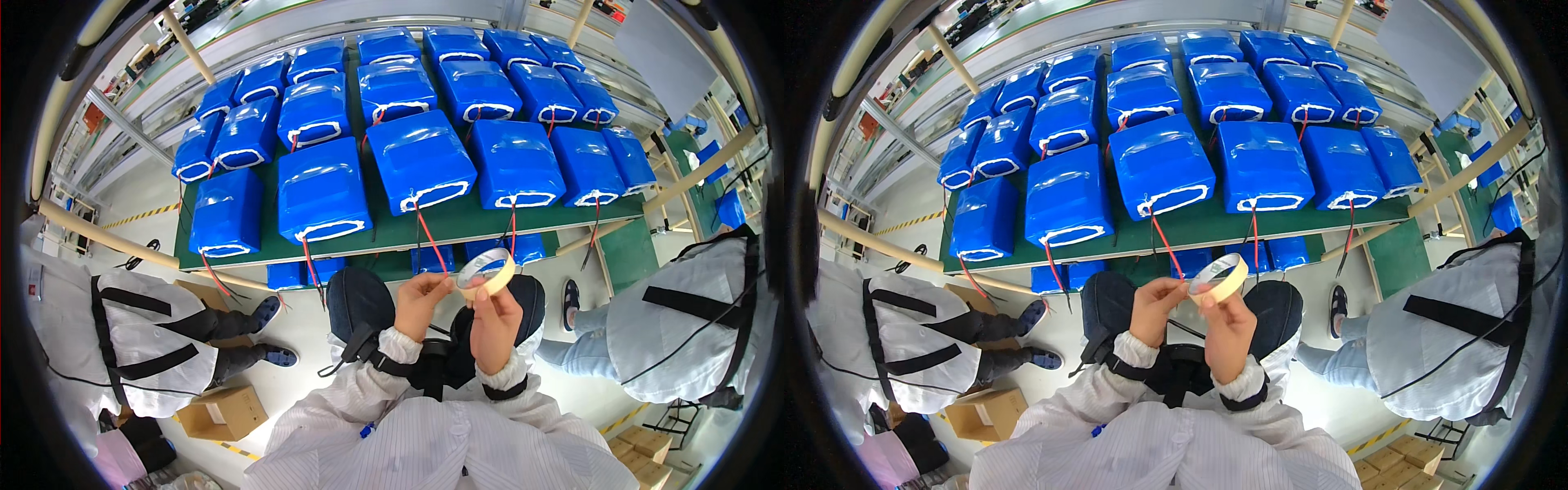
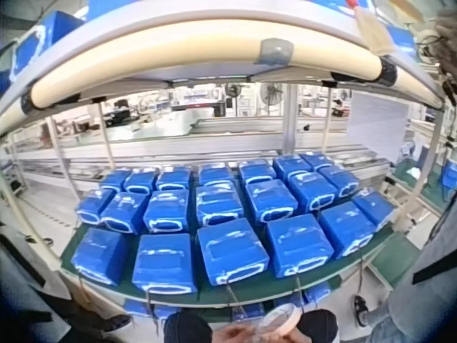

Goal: Applying tape to wires on blue battery pack units on a factory assembly line.

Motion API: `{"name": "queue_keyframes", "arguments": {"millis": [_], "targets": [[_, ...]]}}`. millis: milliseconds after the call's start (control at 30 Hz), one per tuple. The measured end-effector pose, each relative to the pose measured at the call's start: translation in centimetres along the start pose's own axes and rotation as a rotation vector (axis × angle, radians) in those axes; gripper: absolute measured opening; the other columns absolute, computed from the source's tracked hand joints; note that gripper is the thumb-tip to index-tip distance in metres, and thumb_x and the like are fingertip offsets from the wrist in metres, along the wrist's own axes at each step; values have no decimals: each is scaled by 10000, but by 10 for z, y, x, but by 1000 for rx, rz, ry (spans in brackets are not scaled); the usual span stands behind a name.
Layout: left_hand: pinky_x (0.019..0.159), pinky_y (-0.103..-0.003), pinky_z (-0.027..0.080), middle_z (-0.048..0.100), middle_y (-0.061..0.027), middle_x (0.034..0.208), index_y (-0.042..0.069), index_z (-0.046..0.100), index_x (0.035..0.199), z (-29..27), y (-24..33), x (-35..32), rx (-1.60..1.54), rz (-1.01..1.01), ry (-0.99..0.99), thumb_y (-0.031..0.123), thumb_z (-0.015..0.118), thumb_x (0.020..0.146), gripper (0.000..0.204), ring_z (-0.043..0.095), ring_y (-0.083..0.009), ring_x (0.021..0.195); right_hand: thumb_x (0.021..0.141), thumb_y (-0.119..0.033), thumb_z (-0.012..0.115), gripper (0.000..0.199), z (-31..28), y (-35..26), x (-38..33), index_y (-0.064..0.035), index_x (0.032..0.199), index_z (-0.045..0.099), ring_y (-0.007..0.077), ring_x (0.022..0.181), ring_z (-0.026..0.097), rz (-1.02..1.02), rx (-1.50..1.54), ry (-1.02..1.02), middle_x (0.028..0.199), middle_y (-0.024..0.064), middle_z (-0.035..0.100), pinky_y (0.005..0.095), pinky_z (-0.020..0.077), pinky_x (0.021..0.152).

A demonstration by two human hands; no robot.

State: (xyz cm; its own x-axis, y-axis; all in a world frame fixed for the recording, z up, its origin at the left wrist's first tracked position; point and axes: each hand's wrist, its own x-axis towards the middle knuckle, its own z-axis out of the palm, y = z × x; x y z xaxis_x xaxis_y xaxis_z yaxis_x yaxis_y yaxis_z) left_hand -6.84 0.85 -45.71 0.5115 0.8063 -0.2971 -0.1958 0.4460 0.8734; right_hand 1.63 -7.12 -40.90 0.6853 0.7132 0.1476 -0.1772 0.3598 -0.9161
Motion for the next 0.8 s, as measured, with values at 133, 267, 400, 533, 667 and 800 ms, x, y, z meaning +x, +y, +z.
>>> {"name": "queue_keyframes", "arguments": {"millis": [133, 267, 400, 533, 667, 800], "targets": [[703, -190, 428, 656, -27, 834, -9, 656, 894, 8, 2, 6, 143, 4, -55, 122, 667, 853, 137, 575, -64, 767, 920, -118, 561, 180, 1, -9, -4, 33, 1013, 593, 106, 718, 485, 11, 160, 94, 888, 65, 607, 230, 390, 662], [708, -187, 429, 662, -24, 842, -6, 664, 936, 10, 5, 10, 107, -8, -122, 126, 664, 857, 153, 579, -65, 779, 898, -91, 599, 168, -2, -14, -2, 0, 1037, 626, 68, 764, 489, -8, 14, 11, 1002, 39, 617, 205, 386, 668], [671, -223, 434, 651, -14, 860, 16, 668, 955, 4, 4, 6, -28, -47, -82, 134, 668, 858, 153, 555, -59, 762, 901, -71, 590, 242, 0, -14, -4, 20, 1124, 602, 75, 778, 522, -118, -372, -67, 1005, 74, 621, 222, 428, 657], [736, -248, 431, 642, -40, 975, 65, 651, 1050, -13, 12, 2, -8, -10, 34, 81, 657, 847, 203, 557, -114, 832, 910, -73, 570, 243, -2, -14, -5, 18, 1135, 585, 68, 712, 521, 62, -112, -52, 1007, 89, 624, 198, 413, 584], [822, -322, 404, 594, -69, 1110, 145, 671, 1032, -26, 41, 5, 1031, 944, 40, 87, 635, 812, 231, 547, -226, 969, 906, -82, 569, 269, -10, -19, 6, 6, 1160, 573, 53, 597, 472, 126, 148, -51, 999, 92, 649, 172, 379, 538], [905, -393, 343, 621, 17, 1065, 187, 693, 976, -14, 69, 29, 1364, 1098, -284, 70, 652, 738, 268, 530, -216, 1115, 909, -82, 556, 248, -12, -30, 13, 30, 1129, 574, 77, 660, 504, 107, 223, -95, 989, 107, 655, 199, 402, 610]]}}
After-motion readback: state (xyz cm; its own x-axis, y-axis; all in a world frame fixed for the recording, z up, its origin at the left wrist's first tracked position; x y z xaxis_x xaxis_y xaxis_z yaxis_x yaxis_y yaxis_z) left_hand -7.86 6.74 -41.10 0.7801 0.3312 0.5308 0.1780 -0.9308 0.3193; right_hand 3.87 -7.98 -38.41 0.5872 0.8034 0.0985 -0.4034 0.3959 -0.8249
